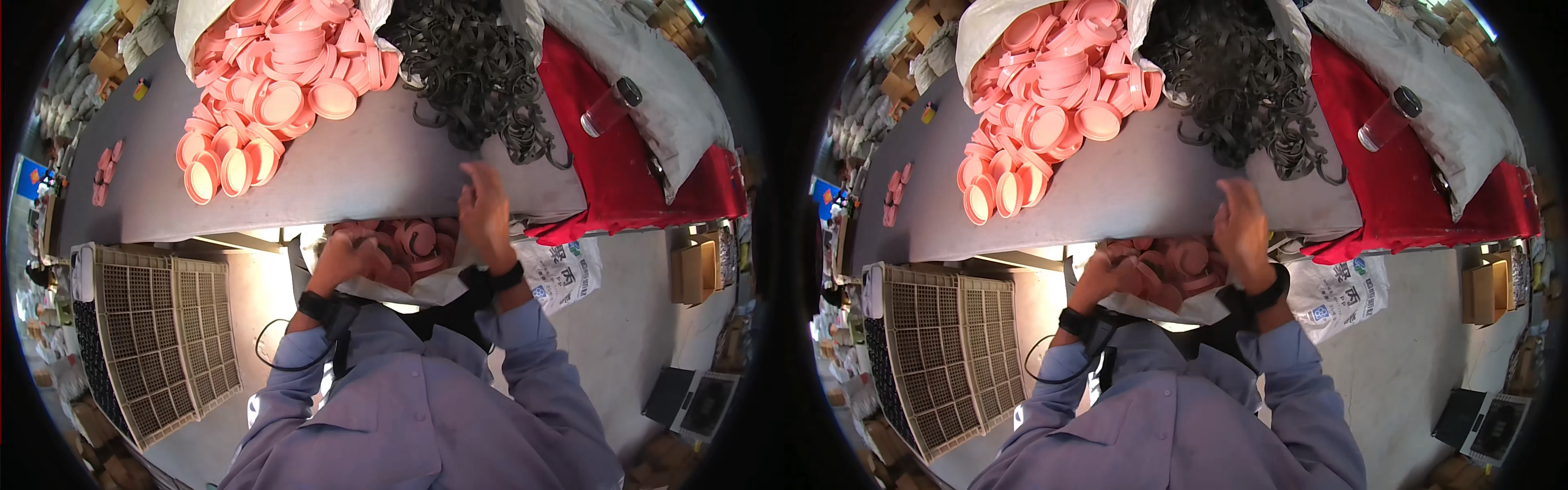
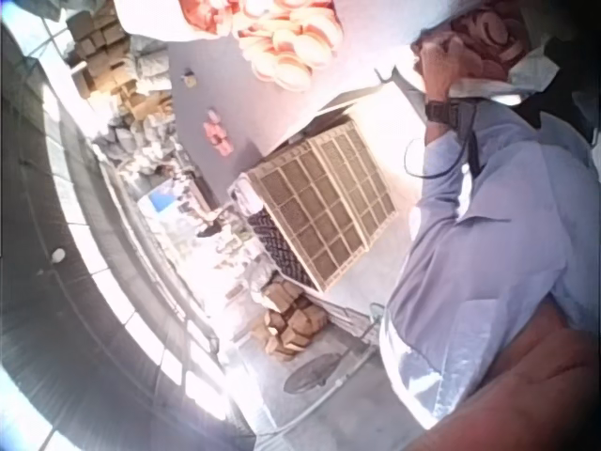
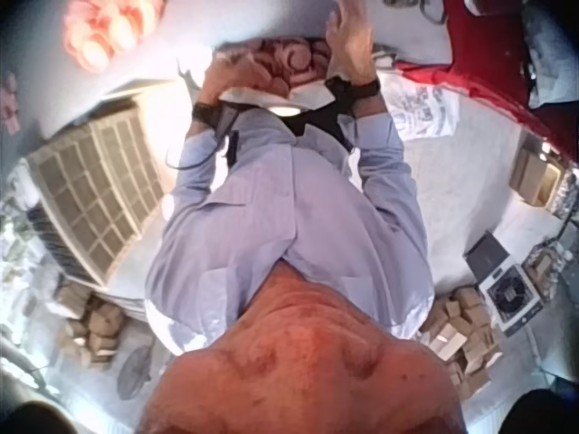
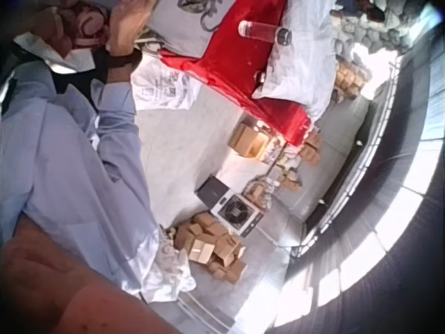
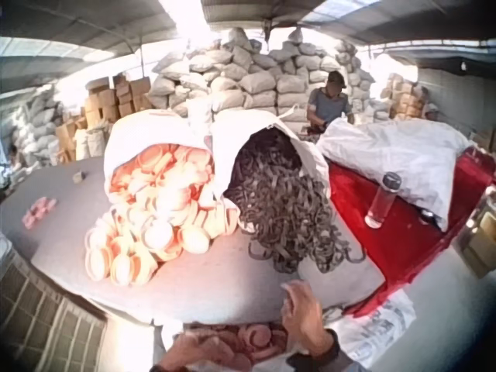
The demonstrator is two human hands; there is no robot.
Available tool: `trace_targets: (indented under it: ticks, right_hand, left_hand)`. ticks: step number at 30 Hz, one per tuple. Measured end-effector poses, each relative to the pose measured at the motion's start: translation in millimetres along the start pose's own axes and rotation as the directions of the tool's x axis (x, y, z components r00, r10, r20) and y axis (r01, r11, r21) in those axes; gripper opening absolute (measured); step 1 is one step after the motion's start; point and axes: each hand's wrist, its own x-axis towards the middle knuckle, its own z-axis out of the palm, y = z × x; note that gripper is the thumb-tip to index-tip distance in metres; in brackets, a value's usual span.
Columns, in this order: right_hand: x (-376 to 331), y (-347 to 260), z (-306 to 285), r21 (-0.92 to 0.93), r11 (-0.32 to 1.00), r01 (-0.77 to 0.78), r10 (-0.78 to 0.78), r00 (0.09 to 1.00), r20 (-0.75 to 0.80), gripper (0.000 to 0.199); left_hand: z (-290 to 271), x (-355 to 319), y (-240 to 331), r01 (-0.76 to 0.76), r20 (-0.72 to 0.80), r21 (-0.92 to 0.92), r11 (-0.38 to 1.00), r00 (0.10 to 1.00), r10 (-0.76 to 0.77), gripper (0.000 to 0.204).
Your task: Assembling black gaskets into pink plastic lids in a manufacturing environment.
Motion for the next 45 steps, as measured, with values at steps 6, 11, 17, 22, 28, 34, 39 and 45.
trace_targets:
  ticks: [6,11,17,22,28,34,39,45]
  right_hand:
    - [44.0,50.8,23.5,-0.216,0.975,-0.058,0.069,0.997,0.046,0.037]
    - [44.2,30.1,29.7,-0.257,0.963,-0.082,0.122,0.982,0.143,0.030]
    - [23.2,12.1,18.3,0.184,0.983,-0.016,0.009,0.999,0.036,0.024]
    - [21.6,-2.0,-6.0,0.466,0.816,-0.342,0.392,0.920,-0.010,0.027]
    - [21.2,-29.6,-10.3,0.551,0.776,-0.307,0.284,0.950,0.130,0.031]
    - [12.3,-77.2,-2.9,0.392,0.913,-0.112,0.053,0.986,0.159,0.026]
    - [-15.0,-78.1,18.9,0.288,0.957,0.020,-0.039,0.997,0.060,0.028]
    - [-24.2,-77.0,19.9,0.386,0.913,-0.134,0.112,0.991,0.080,0.031]
  left_hand:
    - [-56.1,73.0,77.1,-0.203,-0.392,0.245,0.948,0.874,0.288,0.038]
    - [-83.9,159.9,81.2,-0.289,-0.438,0.554,0.781,0.696,0.569,0.076]
    - [-69.0,218.4,77.9,-0.086,-0.570,0.607,0.790,0.646,0.508,0.080]
    - [-87.7,206.4,68.8,-0.191,-0.661,0.406,0.894,0.614,0.431,0.057]
    - [-69.2,116.0,87.9,-0.219,-0.261,-0.640,0.736,0.963,0.060,0.035]
    - [-32.1,52.0,100.4,-0.035,-0.043,-0.579,0.814,0.999,0.012,0.042]
    - [-19.1,25.8,105.7,-0.072,0.031,-0.493,0.867,0.995,0.100,0.063]
    - [14.1,1.1,110.9,-0.255,-0.322,-0.600,0.758,0.945,0.062,0.045]
